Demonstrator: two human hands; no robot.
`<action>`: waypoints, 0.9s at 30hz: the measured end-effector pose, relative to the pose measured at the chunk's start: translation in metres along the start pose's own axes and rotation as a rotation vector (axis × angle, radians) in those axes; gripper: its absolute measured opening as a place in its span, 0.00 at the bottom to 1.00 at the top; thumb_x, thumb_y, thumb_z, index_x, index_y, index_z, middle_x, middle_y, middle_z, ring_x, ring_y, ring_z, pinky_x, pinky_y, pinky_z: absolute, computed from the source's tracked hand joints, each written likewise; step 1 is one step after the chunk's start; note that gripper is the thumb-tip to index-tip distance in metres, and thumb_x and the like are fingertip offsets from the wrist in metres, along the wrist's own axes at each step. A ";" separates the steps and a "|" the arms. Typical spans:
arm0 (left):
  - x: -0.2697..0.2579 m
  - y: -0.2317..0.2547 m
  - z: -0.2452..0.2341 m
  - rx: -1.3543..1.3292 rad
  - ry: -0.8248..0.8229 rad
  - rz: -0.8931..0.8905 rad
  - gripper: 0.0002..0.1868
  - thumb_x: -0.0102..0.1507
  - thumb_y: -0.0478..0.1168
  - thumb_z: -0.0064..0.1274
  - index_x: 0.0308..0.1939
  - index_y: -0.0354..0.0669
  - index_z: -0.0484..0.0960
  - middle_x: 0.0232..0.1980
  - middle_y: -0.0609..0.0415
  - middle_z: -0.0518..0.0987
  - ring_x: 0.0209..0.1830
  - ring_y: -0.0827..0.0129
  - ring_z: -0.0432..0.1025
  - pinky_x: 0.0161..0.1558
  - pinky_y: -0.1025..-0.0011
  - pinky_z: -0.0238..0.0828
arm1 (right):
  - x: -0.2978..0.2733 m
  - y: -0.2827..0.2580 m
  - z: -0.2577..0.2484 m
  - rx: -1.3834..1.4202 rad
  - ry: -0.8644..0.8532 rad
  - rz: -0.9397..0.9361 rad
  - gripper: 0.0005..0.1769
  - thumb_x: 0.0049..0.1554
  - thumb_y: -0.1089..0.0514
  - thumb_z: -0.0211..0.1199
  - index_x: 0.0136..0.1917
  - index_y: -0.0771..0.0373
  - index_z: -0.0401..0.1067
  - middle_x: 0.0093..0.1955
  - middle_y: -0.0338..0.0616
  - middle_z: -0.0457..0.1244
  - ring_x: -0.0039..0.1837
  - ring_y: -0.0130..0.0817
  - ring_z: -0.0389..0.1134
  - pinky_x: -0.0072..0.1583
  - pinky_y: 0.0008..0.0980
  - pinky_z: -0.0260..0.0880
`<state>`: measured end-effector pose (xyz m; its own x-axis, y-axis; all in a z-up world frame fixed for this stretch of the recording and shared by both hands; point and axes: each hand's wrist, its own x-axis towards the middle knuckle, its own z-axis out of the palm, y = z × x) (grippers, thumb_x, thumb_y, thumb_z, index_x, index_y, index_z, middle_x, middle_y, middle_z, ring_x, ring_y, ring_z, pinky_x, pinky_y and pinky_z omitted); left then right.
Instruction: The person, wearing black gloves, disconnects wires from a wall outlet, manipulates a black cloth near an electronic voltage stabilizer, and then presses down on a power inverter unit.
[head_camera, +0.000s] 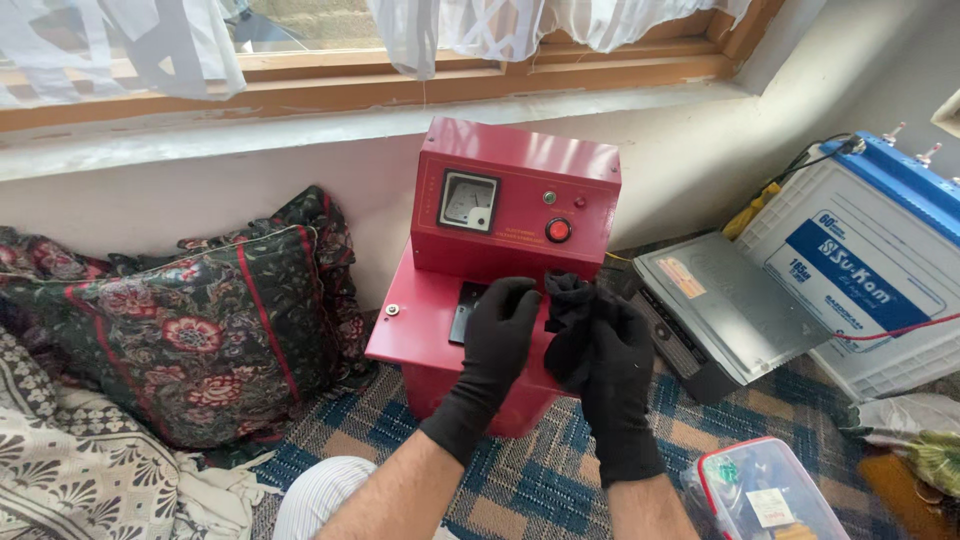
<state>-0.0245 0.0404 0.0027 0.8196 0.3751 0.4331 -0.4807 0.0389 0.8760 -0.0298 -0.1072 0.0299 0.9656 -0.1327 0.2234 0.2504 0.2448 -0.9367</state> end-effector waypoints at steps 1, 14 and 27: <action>0.004 0.003 -0.005 -0.040 0.035 0.047 0.11 0.67 0.37 0.55 0.51 0.37 0.81 0.45 0.52 0.84 0.46 0.71 0.78 0.50 0.71 0.75 | -0.001 -0.002 0.003 0.067 -0.059 -0.009 0.15 0.64 0.59 0.58 0.63 0.66 0.71 0.55 0.43 0.69 0.53 0.30 0.70 0.55 0.30 0.72; 0.035 0.004 -0.085 0.334 0.258 0.159 0.19 0.65 0.41 0.58 0.56 0.35 0.77 0.50 0.45 0.80 0.50 0.61 0.77 0.55 0.68 0.74 | 0.002 0.015 0.024 0.033 -0.114 -0.034 0.14 0.63 0.62 0.62 0.62 0.67 0.74 0.55 0.44 0.69 0.55 0.29 0.69 0.57 0.29 0.70; 0.045 -0.024 -0.096 0.832 0.298 0.229 0.36 0.60 0.43 0.61 0.67 0.27 0.65 0.65 0.29 0.69 0.68 0.40 0.64 0.68 0.55 0.61 | 0.011 0.016 0.021 -0.711 -0.130 -0.515 0.23 0.55 0.59 0.66 0.63 0.68 0.71 0.61 0.55 0.66 0.65 0.46 0.67 0.66 0.40 0.66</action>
<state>-0.0066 0.1450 -0.0191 0.5618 0.5198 0.6435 -0.1465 -0.7031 0.6959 -0.0139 -0.0850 0.0231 0.7562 0.0590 0.6517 0.5952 -0.4758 -0.6476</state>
